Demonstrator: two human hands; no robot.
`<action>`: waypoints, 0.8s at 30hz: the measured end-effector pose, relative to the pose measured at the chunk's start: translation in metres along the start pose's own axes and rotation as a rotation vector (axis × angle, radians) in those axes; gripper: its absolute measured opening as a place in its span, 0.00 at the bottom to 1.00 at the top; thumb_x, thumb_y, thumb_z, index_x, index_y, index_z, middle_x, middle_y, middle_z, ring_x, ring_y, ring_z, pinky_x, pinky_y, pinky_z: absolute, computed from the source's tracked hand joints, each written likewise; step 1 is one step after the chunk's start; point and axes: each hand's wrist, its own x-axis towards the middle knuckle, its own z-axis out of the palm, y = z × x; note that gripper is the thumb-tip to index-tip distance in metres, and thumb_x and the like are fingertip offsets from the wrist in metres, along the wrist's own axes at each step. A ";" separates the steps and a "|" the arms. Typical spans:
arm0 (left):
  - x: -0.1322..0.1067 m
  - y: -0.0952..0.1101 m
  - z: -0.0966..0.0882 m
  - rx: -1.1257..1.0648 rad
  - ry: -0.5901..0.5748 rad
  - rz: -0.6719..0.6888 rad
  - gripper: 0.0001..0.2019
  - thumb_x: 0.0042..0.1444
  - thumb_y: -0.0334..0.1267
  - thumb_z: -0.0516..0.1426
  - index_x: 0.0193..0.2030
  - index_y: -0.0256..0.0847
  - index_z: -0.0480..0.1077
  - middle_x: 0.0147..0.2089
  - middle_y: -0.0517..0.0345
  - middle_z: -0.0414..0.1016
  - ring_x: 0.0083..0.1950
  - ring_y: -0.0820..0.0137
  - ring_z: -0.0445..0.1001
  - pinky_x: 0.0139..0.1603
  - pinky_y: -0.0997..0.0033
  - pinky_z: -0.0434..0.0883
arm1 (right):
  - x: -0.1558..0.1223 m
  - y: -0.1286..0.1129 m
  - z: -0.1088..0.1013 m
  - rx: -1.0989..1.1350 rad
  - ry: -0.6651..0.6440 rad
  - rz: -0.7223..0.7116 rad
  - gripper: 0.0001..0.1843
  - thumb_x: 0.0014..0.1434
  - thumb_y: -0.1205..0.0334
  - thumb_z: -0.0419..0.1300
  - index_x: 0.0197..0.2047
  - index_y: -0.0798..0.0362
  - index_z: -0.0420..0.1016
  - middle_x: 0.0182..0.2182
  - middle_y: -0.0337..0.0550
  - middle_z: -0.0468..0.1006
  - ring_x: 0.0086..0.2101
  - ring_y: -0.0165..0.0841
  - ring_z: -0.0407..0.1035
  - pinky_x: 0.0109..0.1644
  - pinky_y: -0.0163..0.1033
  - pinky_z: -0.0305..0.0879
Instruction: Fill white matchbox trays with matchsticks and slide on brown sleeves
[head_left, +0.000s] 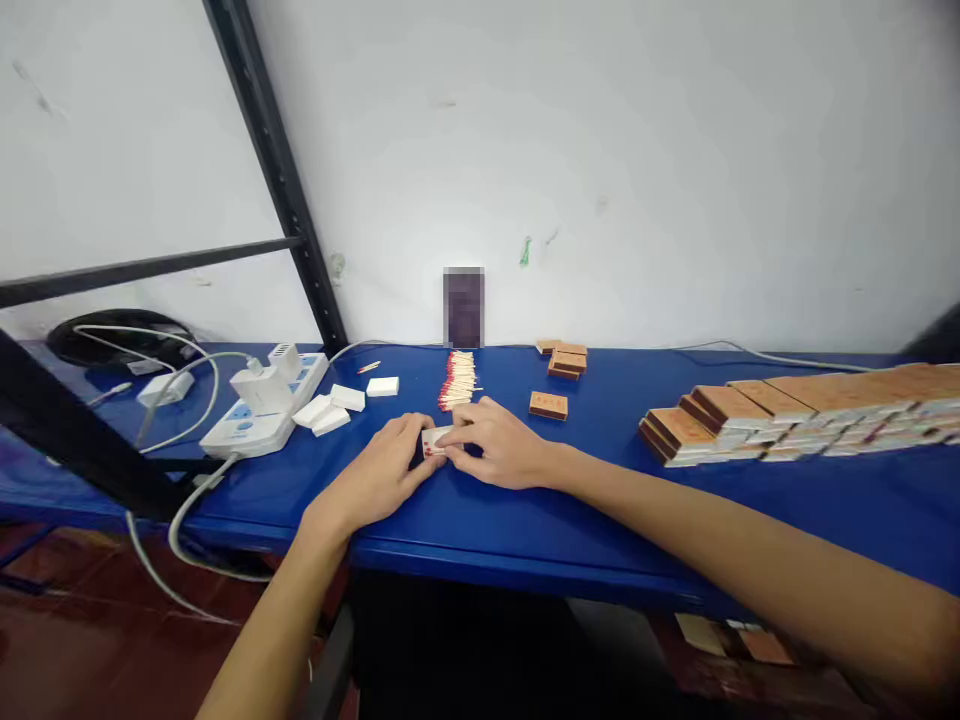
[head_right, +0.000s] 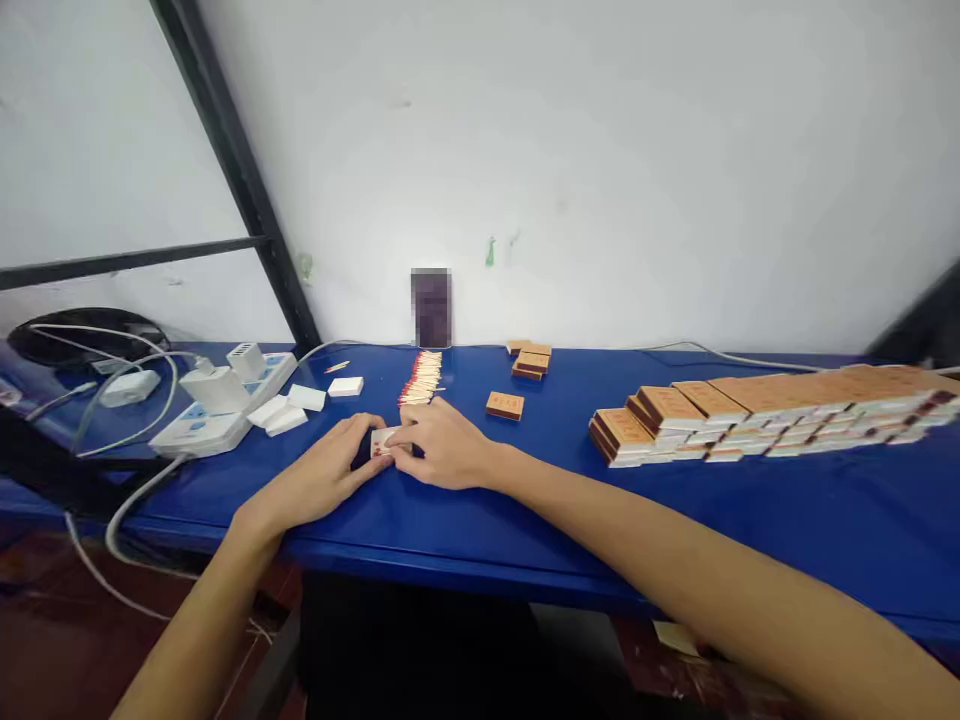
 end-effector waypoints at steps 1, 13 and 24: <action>0.000 0.001 -0.001 0.004 -0.001 -0.003 0.12 0.67 0.47 0.48 0.50 0.43 0.61 0.53 0.53 0.67 0.54 0.60 0.66 0.54 0.58 0.64 | 0.000 0.001 0.001 0.007 0.043 0.031 0.13 0.65 0.62 0.54 0.40 0.52 0.80 0.30 0.40 0.70 0.32 0.30 0.63 0.40 0.38 0.52; -0.002 0.007 -0.005 0.009 0.014 -0.021 0.10 0.66 0.44 0.50 0.51 0.45 0.59 0.50 0.55 0.69 0.49 0.60 0.70 0.49 0.59 0.66 | 0.005 0.016 0.006 -0.118 0.062 0.627 0.12 0.61 0.66 0.53 0.44 0.49 0.76 0.37 0.43 0.75 0.35 0.33 0.68 0.35 0.37 0.54; 0.001 0.004 -0.004 0.120 0.184 0.083 0.14 0.62 0.41 0.56 0.54 0.44 0.65 0.52 0.55 0.71 0.53 0.61 0.69 0.53 0.61 0.67 | 0.008 0.015 0.005 -0.115 -0.035 0.641 0.10 0.62 0.66 0.52 0.42 0.50 0.73 0.39 0.43 0.78 0.40 0.37 0.70 0.38 0.39 0.53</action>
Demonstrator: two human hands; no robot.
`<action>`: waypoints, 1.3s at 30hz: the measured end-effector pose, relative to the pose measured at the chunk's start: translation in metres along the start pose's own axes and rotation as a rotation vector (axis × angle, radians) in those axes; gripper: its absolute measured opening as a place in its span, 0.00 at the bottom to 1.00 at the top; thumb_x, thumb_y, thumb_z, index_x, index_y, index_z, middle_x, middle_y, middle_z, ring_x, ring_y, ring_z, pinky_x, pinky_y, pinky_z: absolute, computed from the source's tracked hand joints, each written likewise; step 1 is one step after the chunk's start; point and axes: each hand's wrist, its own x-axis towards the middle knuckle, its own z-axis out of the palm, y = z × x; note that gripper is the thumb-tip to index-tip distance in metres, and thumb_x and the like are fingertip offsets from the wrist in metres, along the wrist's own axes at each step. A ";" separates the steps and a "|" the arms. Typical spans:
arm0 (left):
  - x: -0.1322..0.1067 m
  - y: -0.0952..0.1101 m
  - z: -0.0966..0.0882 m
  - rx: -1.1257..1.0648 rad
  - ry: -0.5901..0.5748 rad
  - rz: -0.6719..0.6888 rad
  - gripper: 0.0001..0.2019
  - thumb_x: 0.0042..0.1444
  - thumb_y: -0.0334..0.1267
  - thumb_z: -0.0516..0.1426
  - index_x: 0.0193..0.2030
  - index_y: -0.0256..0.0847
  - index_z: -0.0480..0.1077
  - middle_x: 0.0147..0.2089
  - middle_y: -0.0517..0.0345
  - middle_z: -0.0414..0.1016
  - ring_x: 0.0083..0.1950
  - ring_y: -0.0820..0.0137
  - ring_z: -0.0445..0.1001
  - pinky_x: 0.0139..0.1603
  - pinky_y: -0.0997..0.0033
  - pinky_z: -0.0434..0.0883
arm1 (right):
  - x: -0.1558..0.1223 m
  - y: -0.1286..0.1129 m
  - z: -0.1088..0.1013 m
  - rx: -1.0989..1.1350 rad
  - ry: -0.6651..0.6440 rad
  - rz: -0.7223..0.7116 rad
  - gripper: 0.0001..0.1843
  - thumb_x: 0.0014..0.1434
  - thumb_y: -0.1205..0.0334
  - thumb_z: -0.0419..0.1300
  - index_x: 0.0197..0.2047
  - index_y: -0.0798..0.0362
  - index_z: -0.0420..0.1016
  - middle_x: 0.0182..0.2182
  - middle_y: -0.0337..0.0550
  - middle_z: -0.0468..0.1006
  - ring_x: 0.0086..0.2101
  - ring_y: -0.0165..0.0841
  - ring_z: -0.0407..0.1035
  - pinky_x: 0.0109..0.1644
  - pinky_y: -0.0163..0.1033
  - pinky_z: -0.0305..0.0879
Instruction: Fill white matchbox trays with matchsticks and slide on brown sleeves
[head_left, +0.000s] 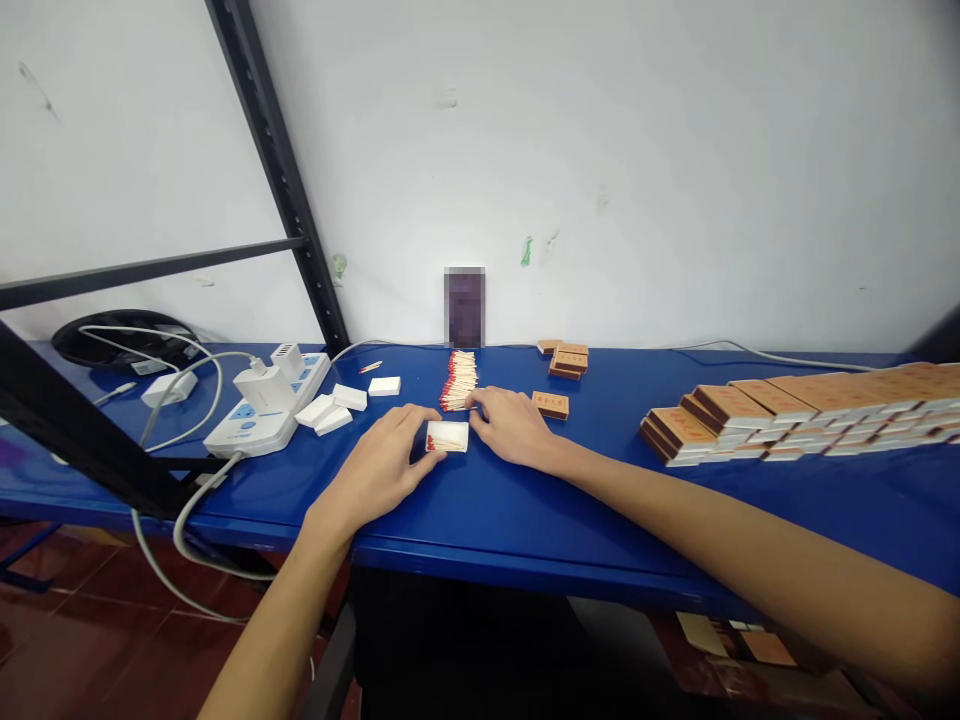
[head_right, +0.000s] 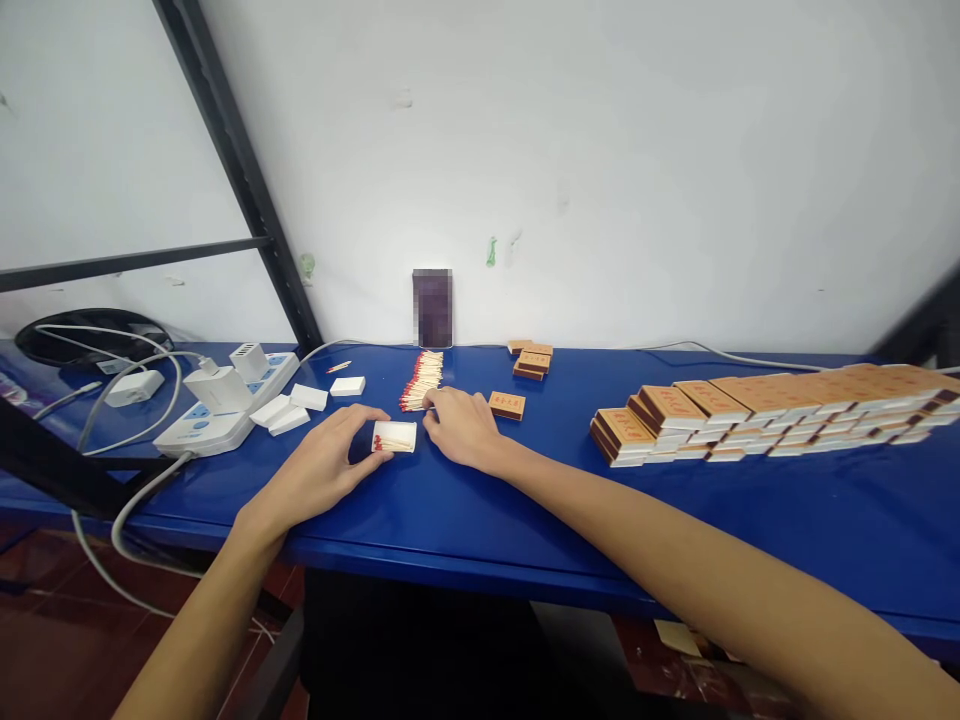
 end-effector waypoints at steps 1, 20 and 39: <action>0.000 0.000 0.000 0.020 -0.005 0.003 0.13 0.61 0.42 0.57 0.51 0.43 0.66 0.50 0.55 0.72 0.52 0.61 0.70 0.52 0.61 0.67 | 0.000 0.001 0.001 0.011 -0.003 -0.008 0.08 0.62 0.66 0.52 0.40 0.51 0.72 0.39 0.43 0.78 0.39 0.37 0.70 0.37 0.39 0.53; 0.001 -0.004 0.003 0.110 -0.085 -0.107 0.17 0.61 0.53 0.55 0.46 0.43 0.72 0.42 0.54 0.71 0.44 0.60 0.69 0.44 0.61 0.66 | -0.010 0.001 -0.004 0.347 0.003 -0.418 0.06 0.65 0.62 0.51 0.36 0.52 0.66 0.29 0.37 0.69 0.29 0.29 0.60 0.35 0.35 0.53; -0.001 0.000 0.001 0.050 -0.102 -0.046 0.20 0.63 0.50 0.53 0.58 0.46 0.65 0.49 0.53 0.69 0.50 0.59 0.68 0.53 0.56 0.66 | 0.004 0.009 0.007 0.086 -0.033 -0.118 0.14 0.65 0.67 0.49 0.50 0.53 0.71 0.43 0.47 0.73 0.44 0.36 0.68 0.47 0.39 0.59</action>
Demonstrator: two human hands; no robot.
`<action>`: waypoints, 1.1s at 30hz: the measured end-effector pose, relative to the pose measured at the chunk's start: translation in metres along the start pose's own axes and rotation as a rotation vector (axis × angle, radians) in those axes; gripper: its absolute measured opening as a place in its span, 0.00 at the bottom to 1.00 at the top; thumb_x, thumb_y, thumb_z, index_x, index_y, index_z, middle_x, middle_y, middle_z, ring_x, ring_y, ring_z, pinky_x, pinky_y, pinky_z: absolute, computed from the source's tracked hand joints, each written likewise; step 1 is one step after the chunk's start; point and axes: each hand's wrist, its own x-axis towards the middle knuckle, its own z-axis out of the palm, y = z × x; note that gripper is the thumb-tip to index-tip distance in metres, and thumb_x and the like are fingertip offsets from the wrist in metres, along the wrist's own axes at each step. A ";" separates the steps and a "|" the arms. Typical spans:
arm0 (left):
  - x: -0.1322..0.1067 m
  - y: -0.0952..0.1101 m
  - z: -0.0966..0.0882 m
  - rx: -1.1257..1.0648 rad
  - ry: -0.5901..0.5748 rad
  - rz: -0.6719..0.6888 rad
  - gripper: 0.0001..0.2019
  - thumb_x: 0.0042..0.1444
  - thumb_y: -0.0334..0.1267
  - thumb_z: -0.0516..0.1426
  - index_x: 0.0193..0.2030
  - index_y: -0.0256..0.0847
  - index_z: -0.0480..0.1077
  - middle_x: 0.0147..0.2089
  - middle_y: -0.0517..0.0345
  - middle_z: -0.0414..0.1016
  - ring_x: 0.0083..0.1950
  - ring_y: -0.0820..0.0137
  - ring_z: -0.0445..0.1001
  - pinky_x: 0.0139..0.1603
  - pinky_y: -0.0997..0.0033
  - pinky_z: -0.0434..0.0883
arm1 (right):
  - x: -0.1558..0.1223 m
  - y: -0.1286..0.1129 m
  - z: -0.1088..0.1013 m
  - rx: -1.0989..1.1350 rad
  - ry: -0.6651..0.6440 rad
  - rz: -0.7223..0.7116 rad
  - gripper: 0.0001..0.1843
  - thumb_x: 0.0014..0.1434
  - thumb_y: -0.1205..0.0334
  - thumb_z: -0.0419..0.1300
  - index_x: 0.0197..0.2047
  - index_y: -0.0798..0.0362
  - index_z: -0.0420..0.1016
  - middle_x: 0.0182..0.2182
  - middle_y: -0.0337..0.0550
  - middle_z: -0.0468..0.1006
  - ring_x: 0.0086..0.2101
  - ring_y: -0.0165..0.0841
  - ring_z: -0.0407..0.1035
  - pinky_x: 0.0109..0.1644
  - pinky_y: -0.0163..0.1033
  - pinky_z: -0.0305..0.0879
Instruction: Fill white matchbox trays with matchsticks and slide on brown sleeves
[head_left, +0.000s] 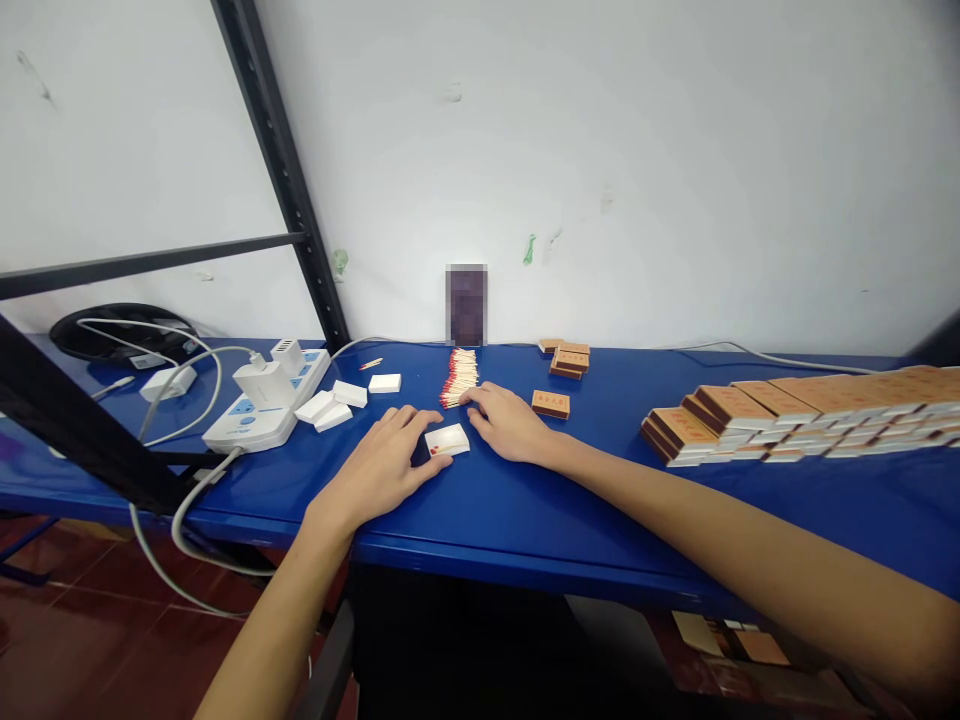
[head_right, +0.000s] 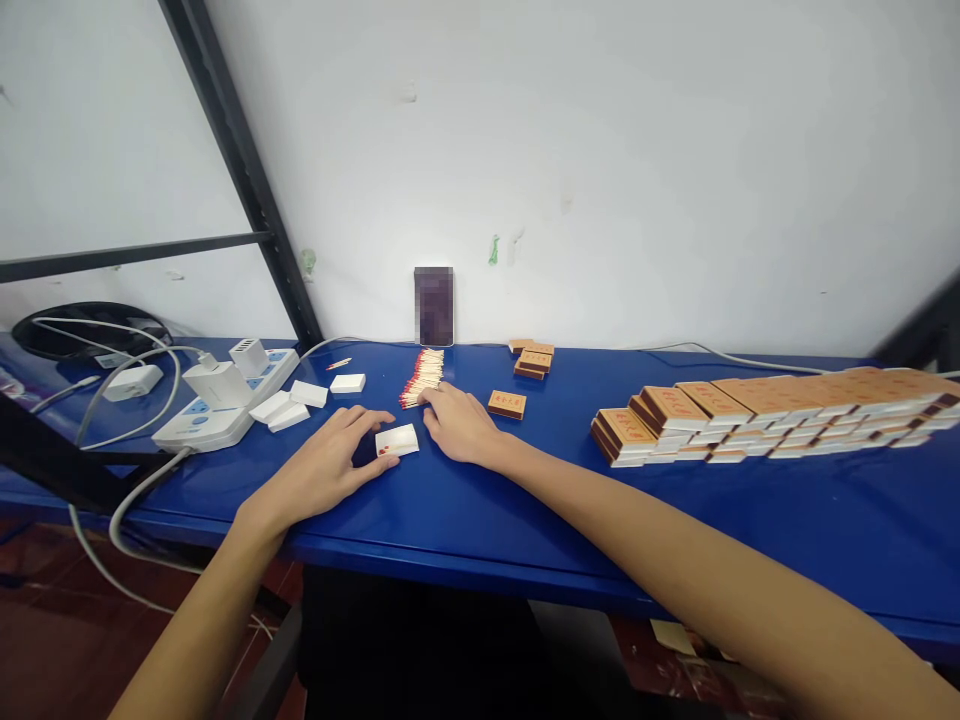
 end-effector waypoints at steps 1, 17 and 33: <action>0.000 0.000 0.000 -0.012 -0.008 0.021 0.20 0.64 0.48 0.52 0.60 0.47 0.64 0.50 0.53 0.69 0.51 0.59 0.68 0.54 0.57 0.66 | 0.000 0.000 0.000 -0.001 0.001 -0.003 0.14 0.65 0.67 0.49 0.50 0.53 0.71 0.43 0.47 0.73 0.43 0.36 0.68 0.46 0.39 0.58; 0.002 0.001 0.001 -0.047 -0.013 0.107 0.12 0.65 0.43 0.52 0.47 0.43 0.73 0.49 0.53 0.73 0.51 0.61 0.70 0.55 0.58 0.67 | -0.002 -0.001 -0.001 -0.019 -0.007 -0.018 0.10 0.68 0.62 0.47 0.40 0.52 0.68 0.40 0.44 0.72 0.40 0.34 0.66 0.42 0.39 0.57; 0.001 0.001 0.001 -0.149 0.046 -0.013 0.11 0.60 0.43 0.57 0.48 0.45 0.65 0.47 0.57 0.76 0.46 0.61 0.76 0.45 0.63 0.70 | -0.014 -0.011 -0.013 0.278 -0.066 -0.322 0.07 0.65 0.63 0.48 0.36 0.52 0.64 0.31 0.38 0.68 0.31 0.30 0.61 0.36 0.35 0.56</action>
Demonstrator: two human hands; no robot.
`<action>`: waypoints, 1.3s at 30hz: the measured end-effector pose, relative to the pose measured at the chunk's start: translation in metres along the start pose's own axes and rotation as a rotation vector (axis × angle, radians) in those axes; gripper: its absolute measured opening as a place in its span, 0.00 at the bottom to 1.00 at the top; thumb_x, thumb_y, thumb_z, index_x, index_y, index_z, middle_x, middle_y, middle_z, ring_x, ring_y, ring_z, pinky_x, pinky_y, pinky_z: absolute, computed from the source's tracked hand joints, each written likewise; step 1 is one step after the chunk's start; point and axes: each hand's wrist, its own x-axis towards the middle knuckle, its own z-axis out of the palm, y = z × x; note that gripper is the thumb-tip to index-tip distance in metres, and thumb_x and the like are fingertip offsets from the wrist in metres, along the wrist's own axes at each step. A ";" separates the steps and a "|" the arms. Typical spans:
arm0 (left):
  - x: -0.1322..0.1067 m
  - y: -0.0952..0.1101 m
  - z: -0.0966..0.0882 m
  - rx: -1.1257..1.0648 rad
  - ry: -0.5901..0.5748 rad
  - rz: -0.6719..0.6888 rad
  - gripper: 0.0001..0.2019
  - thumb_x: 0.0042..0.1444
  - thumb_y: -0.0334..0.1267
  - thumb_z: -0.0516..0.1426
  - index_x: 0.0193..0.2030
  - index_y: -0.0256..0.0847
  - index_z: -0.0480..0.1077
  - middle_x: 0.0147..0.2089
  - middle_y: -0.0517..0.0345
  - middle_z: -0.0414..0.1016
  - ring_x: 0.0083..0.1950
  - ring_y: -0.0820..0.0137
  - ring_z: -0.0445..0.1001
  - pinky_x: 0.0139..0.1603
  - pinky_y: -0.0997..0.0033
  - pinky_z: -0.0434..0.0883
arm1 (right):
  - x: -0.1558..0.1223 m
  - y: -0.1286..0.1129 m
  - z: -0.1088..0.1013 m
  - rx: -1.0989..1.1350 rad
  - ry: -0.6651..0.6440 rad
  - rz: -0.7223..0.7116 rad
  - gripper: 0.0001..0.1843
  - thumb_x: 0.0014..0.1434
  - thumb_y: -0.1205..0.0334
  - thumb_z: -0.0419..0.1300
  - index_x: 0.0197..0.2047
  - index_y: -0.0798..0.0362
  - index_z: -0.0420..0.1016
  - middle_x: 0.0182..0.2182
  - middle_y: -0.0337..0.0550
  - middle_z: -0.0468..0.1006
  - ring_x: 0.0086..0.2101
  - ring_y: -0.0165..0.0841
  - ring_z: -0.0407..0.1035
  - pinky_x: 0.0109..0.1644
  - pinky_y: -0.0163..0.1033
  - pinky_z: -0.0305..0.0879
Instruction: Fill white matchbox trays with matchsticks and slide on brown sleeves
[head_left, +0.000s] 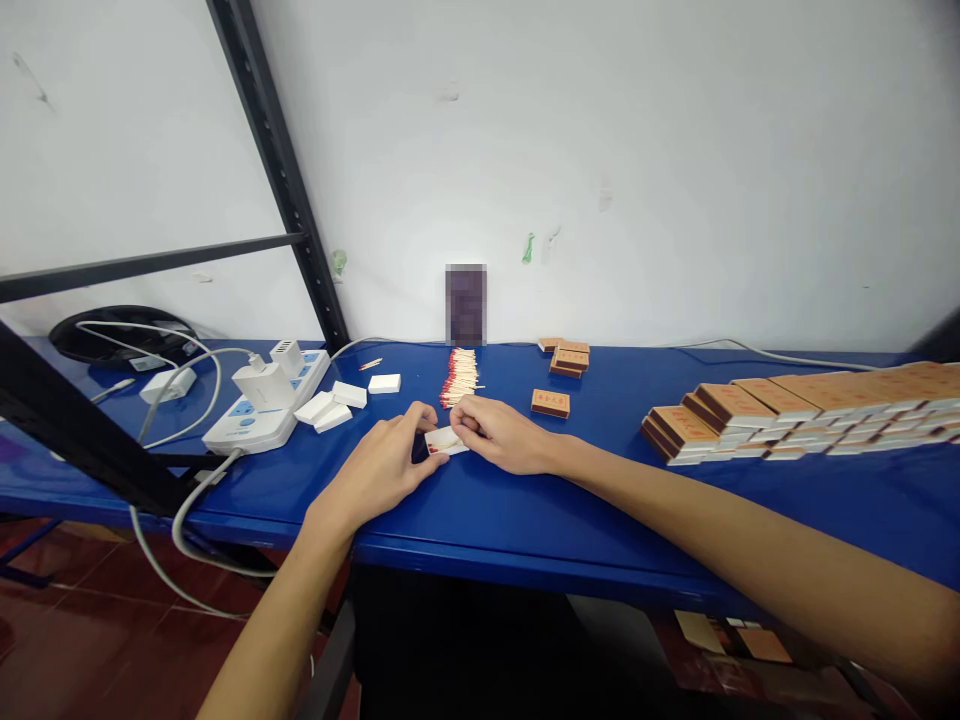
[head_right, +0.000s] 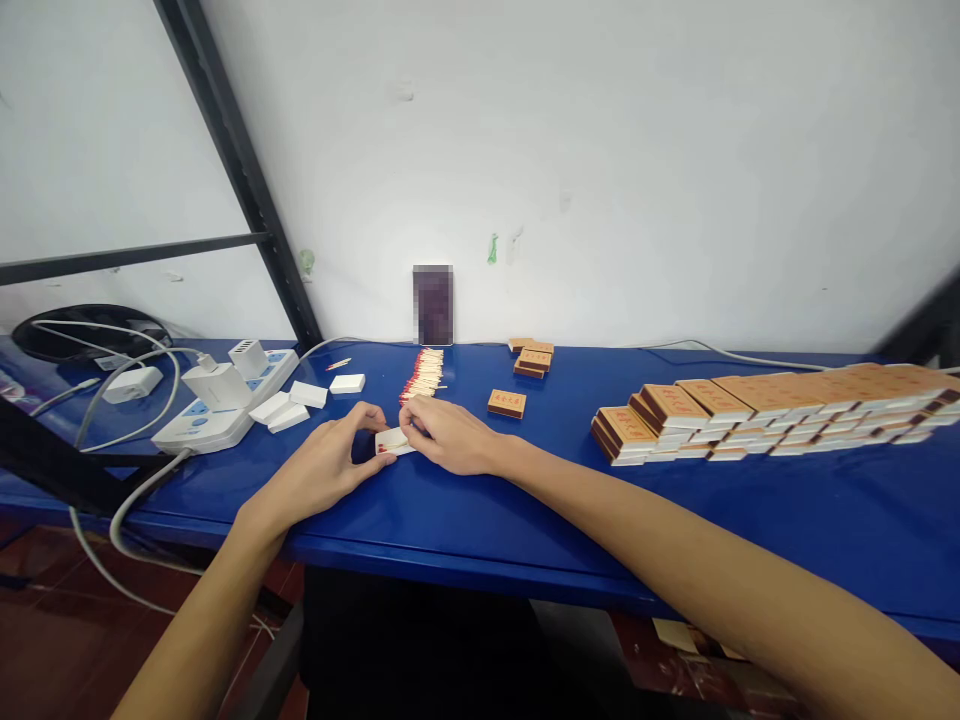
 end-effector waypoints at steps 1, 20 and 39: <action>0.000 0.000 0.000 -0.001 0.001 0.000 0.11 0.60 0.43 0.57 0.48 0.45 0.64 0.47 0.57 0.76 0.46 0.61 0.76 0.45 0.63 0.70 | 0.000 -0.001 0.000 -0.003 -0.011 -0.002 0.07 0.65 0.62 0.48 0.36 0.52 0.64 0.30 0.37 0.68 0.31 0.29 0.61 0.35 0.34 0.56; 0.001 -0.002 -0.001 0.187 -0.039 0.038 0.13 0.63 0.46 0.54 0.47 0.42 0.73 0.47 0.53 0.74 0.49 0.59 0.69 0.52 0.57 0.66 | 0.012 0.016 0.005 -0.315 0.092 0.433 0.09 0.66 0.63 0.49 0.38 0.52 0.70 0.36 0.43 0.73 0.36 0.34 0.66 0.39 0.38 0.54; 0.001 -0.009 0.004 0.158 0.084 -0.062 0.13 0.61 0.37 0.56 0.52 0.43 0.63 0.49 0.53 0.73 0.50 0.59 0.71 0.49 0.59 0.68 | 0.003 0.009 0.004 -0.065 0.098 -0.021 0.08 0.69 0.62 0.45 0.40 0.52 0.61 0.36 0.42 0.70 0.33 0.32 0.61 0.39 0.38 0.57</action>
